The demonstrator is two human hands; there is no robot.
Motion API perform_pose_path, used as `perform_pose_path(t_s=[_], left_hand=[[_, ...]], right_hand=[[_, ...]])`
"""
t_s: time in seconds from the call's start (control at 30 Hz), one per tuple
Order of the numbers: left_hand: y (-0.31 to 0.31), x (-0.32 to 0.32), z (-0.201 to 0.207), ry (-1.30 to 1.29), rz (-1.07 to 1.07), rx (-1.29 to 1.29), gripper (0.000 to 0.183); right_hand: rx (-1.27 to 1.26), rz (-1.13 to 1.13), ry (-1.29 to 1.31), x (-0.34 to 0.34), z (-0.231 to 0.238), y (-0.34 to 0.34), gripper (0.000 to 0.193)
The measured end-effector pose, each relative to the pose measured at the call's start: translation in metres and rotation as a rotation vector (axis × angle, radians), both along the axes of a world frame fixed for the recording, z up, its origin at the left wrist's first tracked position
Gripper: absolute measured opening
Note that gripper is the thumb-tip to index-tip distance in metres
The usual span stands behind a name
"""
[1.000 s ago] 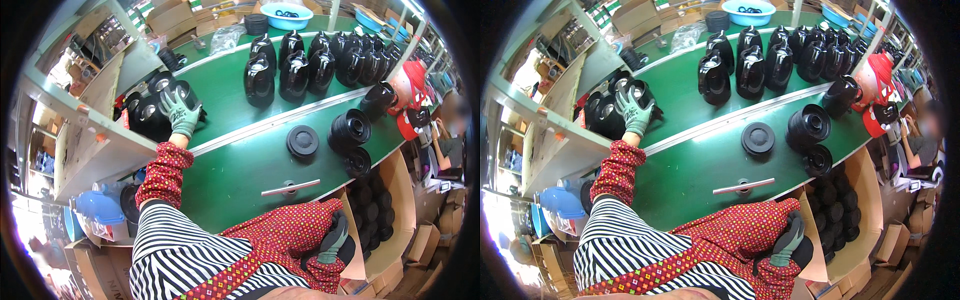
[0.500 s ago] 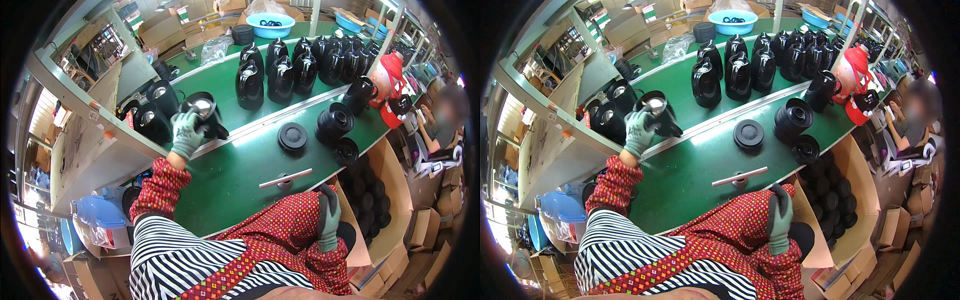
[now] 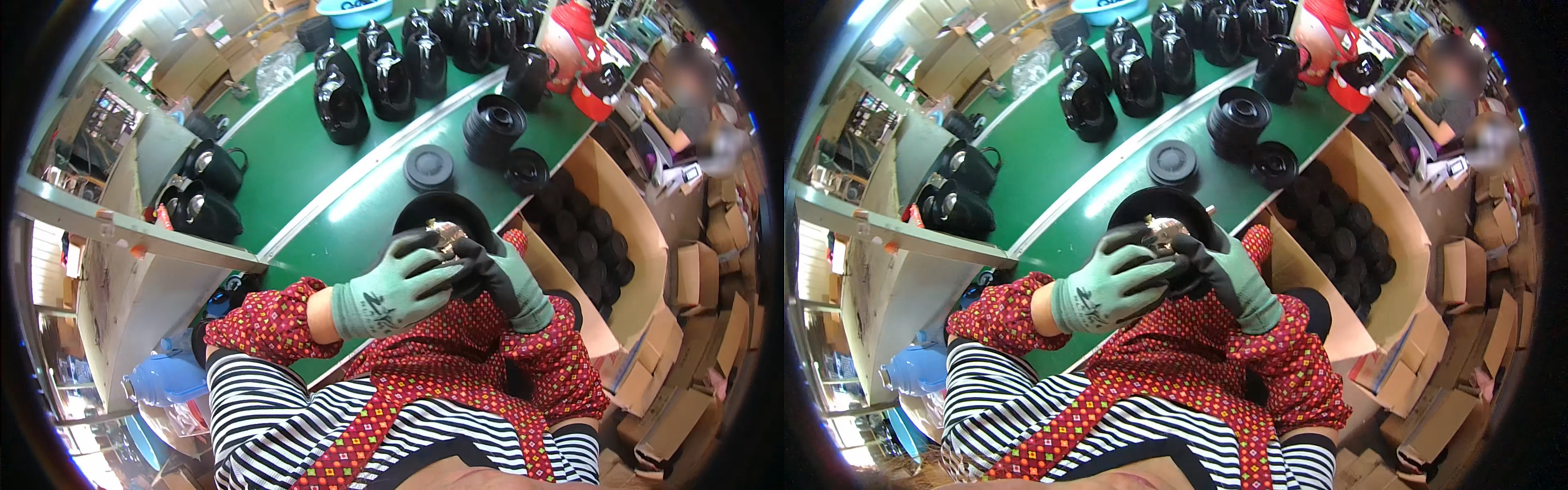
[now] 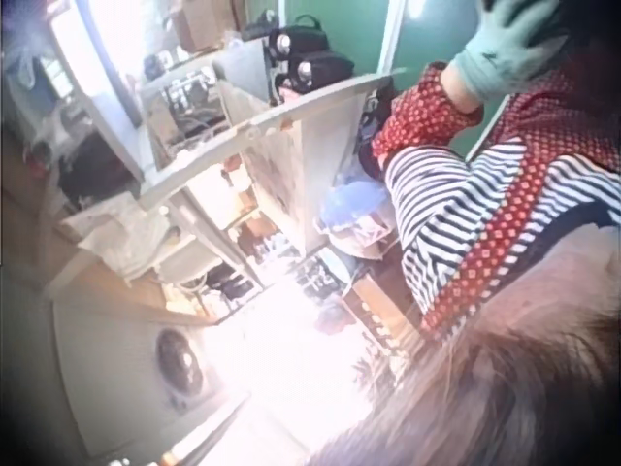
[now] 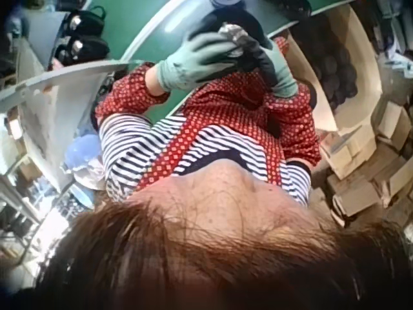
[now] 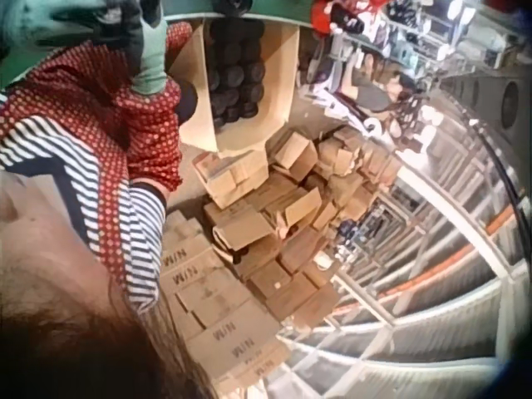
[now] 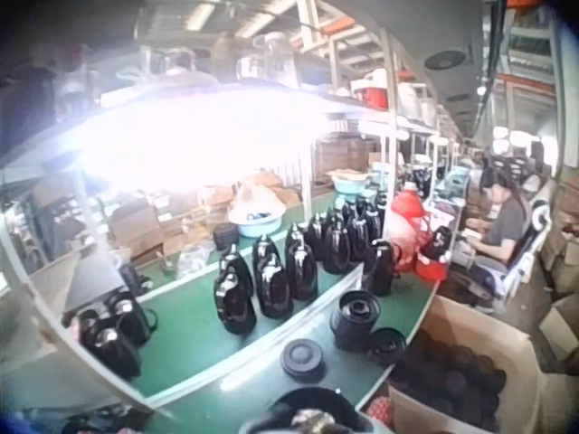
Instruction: The person assembles black electric kettles at a workstation. They pick up a kettle body, insert a metal rod into the base, place a lid on top, and then set the assembled unit aside. This process is repeated for multiple kettles.
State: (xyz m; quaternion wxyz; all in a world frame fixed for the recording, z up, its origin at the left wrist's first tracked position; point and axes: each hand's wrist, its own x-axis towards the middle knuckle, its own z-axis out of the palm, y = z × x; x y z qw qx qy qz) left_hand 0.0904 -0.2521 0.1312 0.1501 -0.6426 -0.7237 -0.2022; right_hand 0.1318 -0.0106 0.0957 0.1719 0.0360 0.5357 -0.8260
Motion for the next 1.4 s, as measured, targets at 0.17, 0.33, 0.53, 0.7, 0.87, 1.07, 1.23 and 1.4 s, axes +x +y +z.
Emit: perform_pose_path(t_s=[0.17, 0.33, 0.53, 0.7, 0.87, 1.07, 1.23, 1.4], left_hand=[[-0.008, -0.004, -0.022, -0.865, 0.433, 0.666, 0.066], [-0.035, -0.026, -0.107, -2.441, -0.052, 0.506, 0.062], [-0.045, -0.020, -0.182, -2.473, -0.366, 0.696, 0.071], [-0.015, -0.017, -0.187, -2.131, -0.124, 0.375, 0.055], [-0.034, -0.018, -0.181, -2.191, -0.075, 0.495, 0.055], [-0.077, -0.020, -0.172, -2.243, 0.103, 1.002, 0.054], [-0.080, -0.023, -0.163, -1.941, 0.172, 0.801, 0.054], [-0.060, -0.028, -0.169, -1.978, 0.119, 0.775, 0.050]], right_hand=[[0.012, -0.051, 0.064, 0.031, -0.012, 0.049, 0.073], [-0.099, 0.011, 0.135, 0.025, -0.025, 0.073, 0.091], [-0.061, 0.301, 0.093, -0.024, -0.005, 0.076, 0.105], [-0.065, 0.548, -0.001, -0.071, 0.014, 0.024, 0.099], [0.004, 0.707, 0.260, -0.145, -0.049, -0.014, 0.073], [1.747, 0.255, 0.585, -0.233, -0.127, -0.034, 0.103], [1.720, 0.238, 0.557, -0.243, -0.156, -0.024, 0.098], [1.127, -0.079, 0.642, -0.171, -0.084, -0.011, 0.089]])
